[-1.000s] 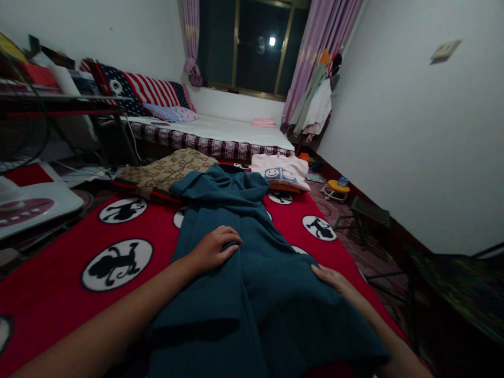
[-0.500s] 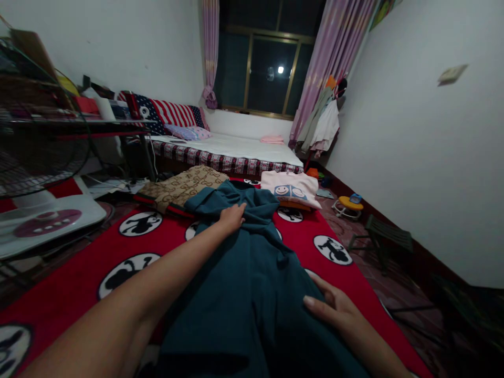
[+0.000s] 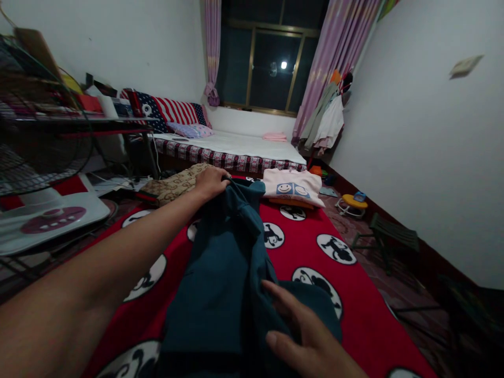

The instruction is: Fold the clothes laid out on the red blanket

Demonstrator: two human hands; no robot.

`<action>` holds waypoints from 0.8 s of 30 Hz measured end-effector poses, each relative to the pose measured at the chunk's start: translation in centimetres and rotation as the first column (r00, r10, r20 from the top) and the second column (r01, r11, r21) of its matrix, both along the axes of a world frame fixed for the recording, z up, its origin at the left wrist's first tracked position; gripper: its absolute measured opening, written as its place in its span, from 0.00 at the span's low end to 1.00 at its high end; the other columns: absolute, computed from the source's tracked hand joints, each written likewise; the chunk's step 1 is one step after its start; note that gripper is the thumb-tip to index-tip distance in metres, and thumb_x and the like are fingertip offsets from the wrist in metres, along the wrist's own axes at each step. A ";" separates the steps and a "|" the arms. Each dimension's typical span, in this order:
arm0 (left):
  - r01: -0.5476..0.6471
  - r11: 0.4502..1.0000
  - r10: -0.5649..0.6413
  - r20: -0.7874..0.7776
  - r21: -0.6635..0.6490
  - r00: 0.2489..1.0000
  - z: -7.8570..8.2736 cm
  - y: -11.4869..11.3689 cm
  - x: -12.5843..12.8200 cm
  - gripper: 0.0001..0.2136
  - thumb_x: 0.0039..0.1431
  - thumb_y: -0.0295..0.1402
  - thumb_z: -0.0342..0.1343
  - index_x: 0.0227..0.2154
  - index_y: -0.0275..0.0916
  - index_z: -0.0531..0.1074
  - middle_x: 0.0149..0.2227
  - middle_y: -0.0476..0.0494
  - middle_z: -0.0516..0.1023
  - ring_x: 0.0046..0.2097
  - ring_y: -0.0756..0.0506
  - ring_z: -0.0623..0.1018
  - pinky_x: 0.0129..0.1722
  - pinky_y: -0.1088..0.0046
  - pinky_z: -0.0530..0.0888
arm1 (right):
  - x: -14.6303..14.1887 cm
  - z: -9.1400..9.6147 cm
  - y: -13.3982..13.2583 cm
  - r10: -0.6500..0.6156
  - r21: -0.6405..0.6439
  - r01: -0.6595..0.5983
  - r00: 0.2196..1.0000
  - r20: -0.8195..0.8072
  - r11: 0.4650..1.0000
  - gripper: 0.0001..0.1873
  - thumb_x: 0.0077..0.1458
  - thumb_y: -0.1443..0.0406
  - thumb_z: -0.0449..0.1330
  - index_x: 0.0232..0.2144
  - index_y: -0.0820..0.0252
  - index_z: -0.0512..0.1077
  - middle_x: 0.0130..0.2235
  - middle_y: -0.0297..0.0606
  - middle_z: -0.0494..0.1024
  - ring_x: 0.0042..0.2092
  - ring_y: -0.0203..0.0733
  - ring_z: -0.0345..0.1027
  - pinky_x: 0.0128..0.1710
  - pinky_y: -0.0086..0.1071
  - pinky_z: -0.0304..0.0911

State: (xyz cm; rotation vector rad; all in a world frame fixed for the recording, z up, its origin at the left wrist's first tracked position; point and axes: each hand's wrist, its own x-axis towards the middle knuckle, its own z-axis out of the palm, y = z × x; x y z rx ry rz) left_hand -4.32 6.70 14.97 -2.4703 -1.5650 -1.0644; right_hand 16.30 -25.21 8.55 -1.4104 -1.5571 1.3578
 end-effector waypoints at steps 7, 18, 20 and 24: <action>-0.189 0.979 0.162 -0.277 -0.073 0.947 -4.6 -0.7 -4.2 0.02 0.47 0.30 0.63 0.26 0.39 0.76 0.29 0.43 0.77 0.38 0.40 0.75 0.40 0.65 0.70 | -1.5 -0.2 5.0 -0.004 0.315 -0.089 0.958 0.286 0.945 0.17 0.59 0.57 0.55 0.46 0.57 0.75 0.45 0.42 0.77 0.45 0.42 0.71 0.46 0.35 0.66; -0.005 0.997 0.026 -0.279 0.076 0.960 -4.3 -0.9 3.5 0.11 0.57 0.36 0.54 0.41 0.40 0.74 0.43 0.36 0.74 0.48 0.36 0.72 0.47 0.60 0.68 | -5.5 -5.3 10.5 0.094 0.306 -0.420 0.704 0.704 0.855 0.38 0.59 0.45 0.48 0.66 0.48 0.45 0.69 0.39 0.37 0.69 0.53 0.27 0.64 0.60 0.27; -0.023 0.999 0.015 -0.256 -0.030 0.967 -4.8 -0.6 5.9 0.19 0.56 0.44 0.56 0.47 0.40 0.71 0.44 0.36 0.74 0.48 0.37 0.73 0.47 0.62 0.69 | -5.4 -5.4 10.5 0.106 0.294 -0.419 0.707 0.699 0.859 0.38 0.59 0.45 0.49 0.66 0.47 0.45 0.69 0.39 0.36 0.69 0.54 0.27 0.64 0.60 0.28; -0.062 0.987 0.035 -0.179 -0.147 0.983 -6.8 0.8 9.8 0.35 0.49 0.49 0.62 0.58 0.40 0.60 0.48 0.33 0.73 0.50 0.34 0.73 0.48 0.60 0.69 | -5.1 -5.4 11.1 0.161 0.247 -0.446 0.697 0.699 0.860 0.40 0.57 0.45 0.50 0.67 0.48 0.45 0.69 0.39 0.34 0.69 0.56 0.26 0.63 0.62 0.29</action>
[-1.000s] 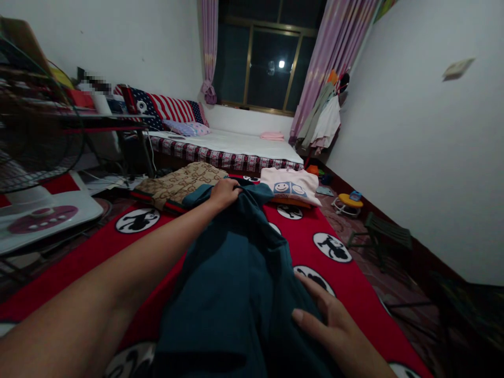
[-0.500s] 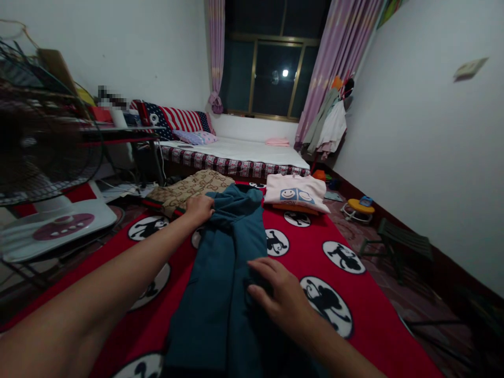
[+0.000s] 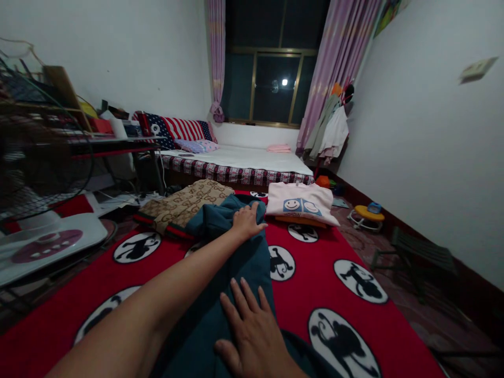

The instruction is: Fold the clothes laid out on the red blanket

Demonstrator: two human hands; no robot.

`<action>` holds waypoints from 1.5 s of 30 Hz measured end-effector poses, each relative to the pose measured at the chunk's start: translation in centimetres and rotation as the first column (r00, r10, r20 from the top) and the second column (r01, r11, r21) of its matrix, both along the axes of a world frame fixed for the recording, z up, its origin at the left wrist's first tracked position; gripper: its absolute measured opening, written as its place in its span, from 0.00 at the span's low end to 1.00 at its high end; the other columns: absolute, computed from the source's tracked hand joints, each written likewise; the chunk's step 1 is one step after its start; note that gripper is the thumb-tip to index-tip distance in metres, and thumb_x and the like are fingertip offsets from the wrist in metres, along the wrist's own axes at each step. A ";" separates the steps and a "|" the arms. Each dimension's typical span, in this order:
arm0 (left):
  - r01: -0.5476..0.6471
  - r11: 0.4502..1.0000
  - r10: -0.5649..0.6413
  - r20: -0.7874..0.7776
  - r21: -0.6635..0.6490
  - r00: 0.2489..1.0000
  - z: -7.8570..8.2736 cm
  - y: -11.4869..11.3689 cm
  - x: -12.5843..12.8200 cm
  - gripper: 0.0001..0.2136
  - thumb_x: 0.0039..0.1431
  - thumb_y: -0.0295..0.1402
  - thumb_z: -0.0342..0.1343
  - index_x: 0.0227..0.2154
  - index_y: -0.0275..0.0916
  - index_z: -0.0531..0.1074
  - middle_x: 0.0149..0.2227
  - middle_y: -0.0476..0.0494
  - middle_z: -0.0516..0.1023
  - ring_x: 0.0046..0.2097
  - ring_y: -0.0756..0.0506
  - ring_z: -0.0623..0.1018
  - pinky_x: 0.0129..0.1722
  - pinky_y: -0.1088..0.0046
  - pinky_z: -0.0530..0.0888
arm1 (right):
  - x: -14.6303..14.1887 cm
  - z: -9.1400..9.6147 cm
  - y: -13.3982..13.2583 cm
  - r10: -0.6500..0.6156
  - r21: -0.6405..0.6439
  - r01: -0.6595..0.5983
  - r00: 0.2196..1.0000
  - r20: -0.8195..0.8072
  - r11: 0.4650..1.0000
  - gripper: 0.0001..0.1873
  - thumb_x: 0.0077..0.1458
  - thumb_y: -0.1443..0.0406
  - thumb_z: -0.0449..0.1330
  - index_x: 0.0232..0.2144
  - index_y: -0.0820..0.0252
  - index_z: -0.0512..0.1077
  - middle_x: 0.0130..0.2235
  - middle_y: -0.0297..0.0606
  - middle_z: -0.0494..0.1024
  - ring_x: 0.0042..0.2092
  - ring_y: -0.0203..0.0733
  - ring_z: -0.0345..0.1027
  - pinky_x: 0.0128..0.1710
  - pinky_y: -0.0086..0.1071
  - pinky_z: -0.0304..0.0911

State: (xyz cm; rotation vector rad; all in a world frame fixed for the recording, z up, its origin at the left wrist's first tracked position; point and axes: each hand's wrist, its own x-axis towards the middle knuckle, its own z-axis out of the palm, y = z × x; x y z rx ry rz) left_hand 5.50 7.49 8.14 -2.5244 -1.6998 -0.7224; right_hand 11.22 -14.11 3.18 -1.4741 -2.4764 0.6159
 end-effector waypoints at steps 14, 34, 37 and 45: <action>-0.087 0.996 0.092 0.270 -0.028 0.959 -3.7 7.2 -0.9 0.18 0.52 0.23 0.58 0.47 0.36 0.68 0.43 0.36 0.76 0.44 0.41 0.78 0.42 0.65 0.75 | 0.7 -0.6 0.8 0.041 -0.030 -0.043 0.996 -0.076 0.999 0.41 0.56 0.47 0.54 0.67 0.48 0.45 0.69 0.42 0.34 0.68 0.60 0.28 0.63 0.63 0.32; 0.167 0.986 -0.164 -0.248 -0.008 0.955 -7.0 1.1 -2.3 0.23 0.66 0.40 0.43 0.60 0.37 0.62 0.65 0.35 0.57 0.66 0.37 0.56 0.64 0.52 0.52 | 0.2 -0.2 -0.4 -0.070 0.164 0.093 0.988 -0.138 0.982 0.32 0.60 0.49 0.51 0.62 0.53 0.57 0.68 0.43 0.50 0.68 0.52 0.38 0.64 0.57 0.38; 0.287 0.955 -0.259 -0.263 0.075 0.929 -6.5 -0.8 -2.1 0.21 0.64 0.29 0.44 0.59 0.37 0.63 0.65 0.33 0.58 0.66 0.37 0.56 0.63 0.52 0.53 | 0.4 -0.8 -0.2 -0.072 0.187 0.126 0.961 -0.268 0.974 0.26 0.59 0.53 0.55 0.57 0.55 0.65 0.64 0.43 0.60 0.66 0.50 0.48 0.64 0.54 0.42; 0.719 0.636 -0.771 -0.264 -0.280 0.579 -3.9 -8.0 -2.8 0.28 0.45 0.14 0.52 0.49 0.46 0.72 0.65 0.43 0.58 0.68 0.35 0.47 0.61 0.43 0.55 | 6.6 1.3 -2.9 -0.168 0.111 0.371 0.642 -0.748 0.922 0.17 0.54 0.74 0.52 0.41 0.58 0.75 0.44 0.39 0.78 0.48 0.39 0.72 0.51 0.36 0.65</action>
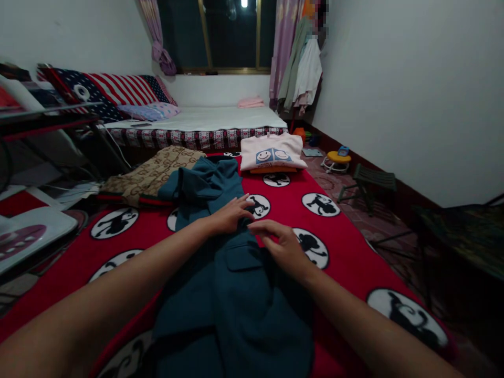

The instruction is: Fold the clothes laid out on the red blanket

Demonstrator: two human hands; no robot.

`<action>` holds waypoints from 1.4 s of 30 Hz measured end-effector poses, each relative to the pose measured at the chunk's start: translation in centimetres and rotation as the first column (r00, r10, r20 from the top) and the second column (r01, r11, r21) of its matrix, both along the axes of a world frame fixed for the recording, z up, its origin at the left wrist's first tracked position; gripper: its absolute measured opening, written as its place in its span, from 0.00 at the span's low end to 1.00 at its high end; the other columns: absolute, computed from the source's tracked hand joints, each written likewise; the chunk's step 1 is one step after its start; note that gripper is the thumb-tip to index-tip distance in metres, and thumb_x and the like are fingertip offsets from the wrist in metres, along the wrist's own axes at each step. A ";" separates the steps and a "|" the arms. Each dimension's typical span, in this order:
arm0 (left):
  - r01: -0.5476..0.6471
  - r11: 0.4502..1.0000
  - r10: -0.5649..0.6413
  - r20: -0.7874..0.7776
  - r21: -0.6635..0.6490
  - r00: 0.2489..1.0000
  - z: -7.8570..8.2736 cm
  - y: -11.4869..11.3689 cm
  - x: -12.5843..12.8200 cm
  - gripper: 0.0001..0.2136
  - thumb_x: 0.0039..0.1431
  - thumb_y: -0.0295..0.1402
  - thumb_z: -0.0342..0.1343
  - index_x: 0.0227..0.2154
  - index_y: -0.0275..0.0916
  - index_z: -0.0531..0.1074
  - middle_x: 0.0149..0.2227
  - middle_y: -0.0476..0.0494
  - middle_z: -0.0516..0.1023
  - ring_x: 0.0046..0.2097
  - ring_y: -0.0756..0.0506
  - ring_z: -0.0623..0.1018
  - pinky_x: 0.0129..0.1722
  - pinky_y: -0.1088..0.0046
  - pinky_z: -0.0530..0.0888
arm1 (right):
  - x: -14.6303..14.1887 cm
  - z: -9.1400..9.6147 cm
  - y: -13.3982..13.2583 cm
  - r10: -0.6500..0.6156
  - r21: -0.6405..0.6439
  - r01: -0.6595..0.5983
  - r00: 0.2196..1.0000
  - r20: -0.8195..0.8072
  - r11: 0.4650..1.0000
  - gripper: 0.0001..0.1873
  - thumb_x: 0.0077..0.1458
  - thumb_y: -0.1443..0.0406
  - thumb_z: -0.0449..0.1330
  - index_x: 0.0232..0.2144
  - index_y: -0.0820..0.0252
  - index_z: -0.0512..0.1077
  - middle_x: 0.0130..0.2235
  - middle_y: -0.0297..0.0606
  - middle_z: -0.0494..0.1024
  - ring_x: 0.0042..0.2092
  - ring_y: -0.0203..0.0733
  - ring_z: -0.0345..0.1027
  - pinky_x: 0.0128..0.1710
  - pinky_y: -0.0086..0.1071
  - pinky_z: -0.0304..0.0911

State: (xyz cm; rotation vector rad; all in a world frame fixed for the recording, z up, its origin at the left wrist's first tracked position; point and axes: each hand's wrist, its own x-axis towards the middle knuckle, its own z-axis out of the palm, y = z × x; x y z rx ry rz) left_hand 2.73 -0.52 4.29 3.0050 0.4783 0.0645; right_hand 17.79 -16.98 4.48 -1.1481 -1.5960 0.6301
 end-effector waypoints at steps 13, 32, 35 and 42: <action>0.108 0.994 -0.108 -0.014 -0.001 0.994 3.3 -1.8 -2.1 0.19 0.38 0.14 0.48 0.32 0.39 0.74 0.39 0.44 0.75 0.45 0.44 0.75 0.46 0.71 0.71 | 9.0 -1.0 -9.8 0.150 -0.148 -0.053 0.598 0.787 0.988 0.44 0.44 0.83 0.51 0.60 0.43 0.61 0.69 0.37 0.45 0.68 0.50 0.37 0.63 0.52 0.49; -0.247 0.943 0.333 0.609 -0.224 0.720 4.4 -2.6 -6.2 0.10 0.50 0.28 0.56 0.37 0.39 0.67 0.45 0.42 0.72 0.51 0.43 0.73 0.54 0.62 0.69 | -0.3 1.6 -14.0 -0.137 -0.722 -0.426 0.804 -0.578 0.545 0.15 0.49 0.55 0.60 0.23 0.62 0.71 0.23 0.32 0.71 0.27 0.34 0.67 0.31 0.27 0.62; -0.385 0.910 0.408 0.483 -0.150 0.775 3.3 -3.7 -4.3 0.32 0.46 0.32 0.63 0.55 0.37 0.60 0.62 0.33 0.57 0.64 0.36 0.59 0.61 0.55 0.61 | 2.7 2.0 -13.8 0.045 -0.860 -0.262 0.962 -0.270 0.438 0.06 0.47 0.64 0.58 0.25 0.62 0.72 0.26 0.34 0.74 0.30 0.37 0.69 0.33 0.28 0.62; -0.497 0.866 0.500 0.150 -0.058 0.853 1.2 -7.4 -5.8 0.22 0.62 0.40 0.50 0.56 0.34 0.66 0.64 0.31 0.57 0.66 0.32 0.55 0.63 0.51 0.57 | 4.8 5.3 -11.4 0.145 -0.599 0.103 0.925 0.352 0.794 0.13 0.58 0.59 0.51 0.35 0.57 0.74 0.34 0.38 0.77 0.36 0.40 0.70 0.35 0.30 0.63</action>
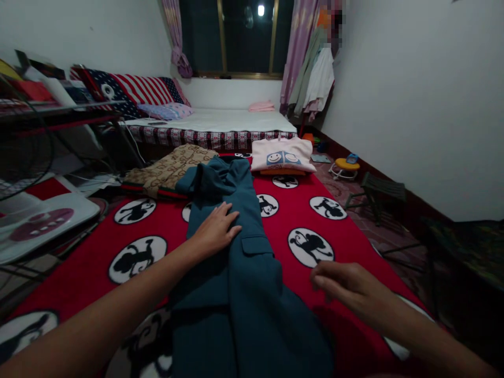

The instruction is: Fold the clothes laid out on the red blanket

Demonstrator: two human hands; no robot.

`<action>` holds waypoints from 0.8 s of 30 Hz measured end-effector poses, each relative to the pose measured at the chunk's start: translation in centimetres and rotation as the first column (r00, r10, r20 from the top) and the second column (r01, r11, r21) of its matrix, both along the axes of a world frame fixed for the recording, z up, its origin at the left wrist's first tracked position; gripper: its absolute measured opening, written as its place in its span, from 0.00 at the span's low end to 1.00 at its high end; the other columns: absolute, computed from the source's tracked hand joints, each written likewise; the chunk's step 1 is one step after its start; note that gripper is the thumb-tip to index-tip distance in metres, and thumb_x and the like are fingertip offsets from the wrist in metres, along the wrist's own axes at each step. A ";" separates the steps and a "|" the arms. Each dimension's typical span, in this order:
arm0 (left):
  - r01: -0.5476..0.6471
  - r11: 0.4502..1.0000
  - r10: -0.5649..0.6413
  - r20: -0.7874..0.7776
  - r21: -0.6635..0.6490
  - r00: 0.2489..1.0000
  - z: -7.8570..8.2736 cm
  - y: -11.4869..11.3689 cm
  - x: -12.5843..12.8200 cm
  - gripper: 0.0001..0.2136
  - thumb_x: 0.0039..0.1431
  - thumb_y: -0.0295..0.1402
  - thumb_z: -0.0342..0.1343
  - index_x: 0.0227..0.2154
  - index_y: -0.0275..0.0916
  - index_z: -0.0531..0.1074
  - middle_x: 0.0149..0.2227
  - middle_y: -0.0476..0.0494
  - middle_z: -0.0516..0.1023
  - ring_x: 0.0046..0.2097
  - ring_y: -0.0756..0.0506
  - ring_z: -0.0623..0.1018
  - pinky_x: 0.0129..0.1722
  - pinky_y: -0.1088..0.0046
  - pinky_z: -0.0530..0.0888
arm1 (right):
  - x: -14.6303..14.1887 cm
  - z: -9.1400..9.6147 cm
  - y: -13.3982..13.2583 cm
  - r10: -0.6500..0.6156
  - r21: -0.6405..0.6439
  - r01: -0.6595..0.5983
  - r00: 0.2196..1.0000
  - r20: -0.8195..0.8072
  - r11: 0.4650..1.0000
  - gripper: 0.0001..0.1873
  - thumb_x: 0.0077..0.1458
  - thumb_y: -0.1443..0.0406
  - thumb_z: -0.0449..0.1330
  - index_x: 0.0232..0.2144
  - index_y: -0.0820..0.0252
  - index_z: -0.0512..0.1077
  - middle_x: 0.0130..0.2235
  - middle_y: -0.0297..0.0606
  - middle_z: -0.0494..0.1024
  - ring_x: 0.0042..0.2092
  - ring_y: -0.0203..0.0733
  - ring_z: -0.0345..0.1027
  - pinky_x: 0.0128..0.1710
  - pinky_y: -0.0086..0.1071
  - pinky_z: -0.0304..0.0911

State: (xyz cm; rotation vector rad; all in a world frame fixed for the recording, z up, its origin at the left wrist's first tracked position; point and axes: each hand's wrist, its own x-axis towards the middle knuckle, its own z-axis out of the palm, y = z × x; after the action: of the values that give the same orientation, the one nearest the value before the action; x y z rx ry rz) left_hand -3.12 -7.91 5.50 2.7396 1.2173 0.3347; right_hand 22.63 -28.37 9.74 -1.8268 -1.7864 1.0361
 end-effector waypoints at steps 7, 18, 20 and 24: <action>0.056 0.998 -0.056 0.015 -0.017 0.998 -1.5 -0.5 -1.2 0.24 0.63 0.44 0.50 0.58 0.37 0.65 0.65 0.32 0.56 0.66 0.33 0.55 0.62 0.52 0.59 | -5.8 -2.5 0.3 0.187 0.163 -0.237 0.943 0.275 0.958 0.40 0.46 0.60 0.67 0.60 0.45 0.58 0.56 0.43 0.67 0.50 0.49 0.68 0.44 0.37 0.64; 0.500 0.853 -0.512 -0.057 -0.149 0.857 1.1 2.3 5.0 0.25 0.53 0.24 0.57 0.54 0.52 0.69 0.56 0.49 0.69 0.52 0.44 0.74 0.46 0.74 0.71 | -2.6 -3.5 -2.0 0.186 0.008 -0.204 0.905 0.384 0.979 0.13 0.49 0.67 0.61 0.40 0.53 0.71 0.41 0.36 0.74 0.39 0.40 0.69 0.33 0.28 0.57; 0.519 0.833 -0.542 -0.095 -0.190 0.835 0.7 2.7 5.6 0.17 0.52 0.23 0.57 0.43 0.48 0.76 0.45 0.49 0.76 0.45 0.45 0.77 0.40 0.75 0.71 | -2.3 -3.7 -2.2 0.151 -0.006 -0.159 0.927 0.343 0.987 0.05 0.51 0.67 0.58 0.33 0.56 0.70 0.35 0.34 0.74 0.35 0.37 0.68 0.31 0.28 0.56; 0.373 0.928 -0.369 0.134 -0.009 0.920 -0.3 2.8 5.8 0.08 0.55 0.23 0.53 0.33 0.40 0.76 0.38 0.46 0.75 0.40 0.46 0.76 0.38 0.74 0.72 | -1.2 -3.9 -3.0 0.059 0.026 -0.065 0.981 0.187 0.998 0.09 0.58 0.60 0.53 0.28 0.57 0.67 0.30 0.34 0.73 0.33 0.37 0.66 0.33 0.28 0.57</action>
State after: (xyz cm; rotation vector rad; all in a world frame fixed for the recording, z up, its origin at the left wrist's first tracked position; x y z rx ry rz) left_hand 2.71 -5.08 5.21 2.7871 0.6436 0.4342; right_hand 21.42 -31.33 5.81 -1.9142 -1.9668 0.8780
